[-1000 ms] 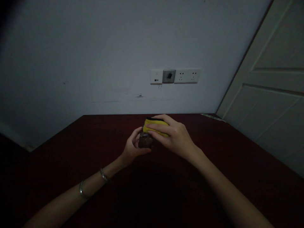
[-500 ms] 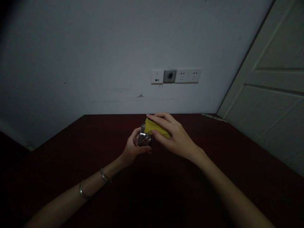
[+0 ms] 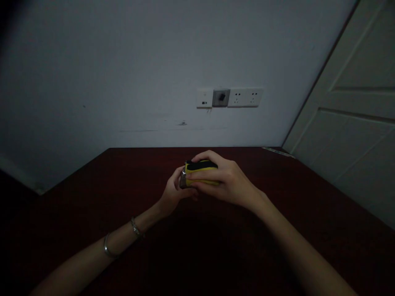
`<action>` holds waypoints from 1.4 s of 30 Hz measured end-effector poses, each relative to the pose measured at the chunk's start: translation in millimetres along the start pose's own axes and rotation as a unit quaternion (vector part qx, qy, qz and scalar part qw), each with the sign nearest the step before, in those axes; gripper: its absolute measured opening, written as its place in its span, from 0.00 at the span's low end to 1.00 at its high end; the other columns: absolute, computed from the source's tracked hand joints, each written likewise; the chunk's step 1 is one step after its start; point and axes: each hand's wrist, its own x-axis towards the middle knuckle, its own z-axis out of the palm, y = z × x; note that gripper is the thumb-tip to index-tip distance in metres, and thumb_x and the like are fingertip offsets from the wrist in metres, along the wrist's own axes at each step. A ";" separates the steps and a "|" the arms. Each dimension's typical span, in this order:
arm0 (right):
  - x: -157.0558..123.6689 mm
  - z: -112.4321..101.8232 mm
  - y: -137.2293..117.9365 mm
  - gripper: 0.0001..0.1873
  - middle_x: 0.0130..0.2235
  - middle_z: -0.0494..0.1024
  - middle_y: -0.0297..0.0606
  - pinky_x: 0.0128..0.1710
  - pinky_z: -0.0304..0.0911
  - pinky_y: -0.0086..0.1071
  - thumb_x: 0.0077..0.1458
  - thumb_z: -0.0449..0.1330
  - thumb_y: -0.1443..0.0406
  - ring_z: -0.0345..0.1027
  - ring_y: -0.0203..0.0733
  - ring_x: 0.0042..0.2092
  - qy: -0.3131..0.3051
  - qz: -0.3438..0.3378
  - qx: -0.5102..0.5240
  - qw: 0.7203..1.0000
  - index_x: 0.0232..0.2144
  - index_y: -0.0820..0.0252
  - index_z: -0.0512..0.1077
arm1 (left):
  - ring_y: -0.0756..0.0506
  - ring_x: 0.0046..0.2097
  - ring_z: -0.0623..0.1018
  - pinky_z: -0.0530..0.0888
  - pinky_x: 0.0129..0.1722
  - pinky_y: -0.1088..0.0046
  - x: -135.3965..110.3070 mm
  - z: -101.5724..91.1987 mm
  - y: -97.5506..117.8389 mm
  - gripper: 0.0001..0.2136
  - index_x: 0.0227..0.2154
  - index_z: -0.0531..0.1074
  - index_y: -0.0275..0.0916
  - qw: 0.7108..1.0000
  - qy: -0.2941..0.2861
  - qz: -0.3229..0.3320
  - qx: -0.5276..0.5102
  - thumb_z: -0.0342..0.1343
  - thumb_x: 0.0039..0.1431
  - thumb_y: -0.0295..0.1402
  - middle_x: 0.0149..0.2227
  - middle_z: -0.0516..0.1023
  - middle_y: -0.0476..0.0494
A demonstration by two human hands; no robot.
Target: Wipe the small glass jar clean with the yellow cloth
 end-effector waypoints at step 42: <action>18.7 5.8 10.3 0.11 0.46 0.74 0.42 0.47 0.67 0.39 0.56 0.60 0.63 0.68 0.44 0.50 0.032 0.074 0.040 0.996 0.42 0.54 0.77 | 0.50 0.29 0.76 0.77 0.26 0.71 -4.1 1.5 -4.8 0.37 0.49 0.56 0.37 0.999 0.037 0.028 0.017 0.70 0.37 0.31 0.38 0.72 0.45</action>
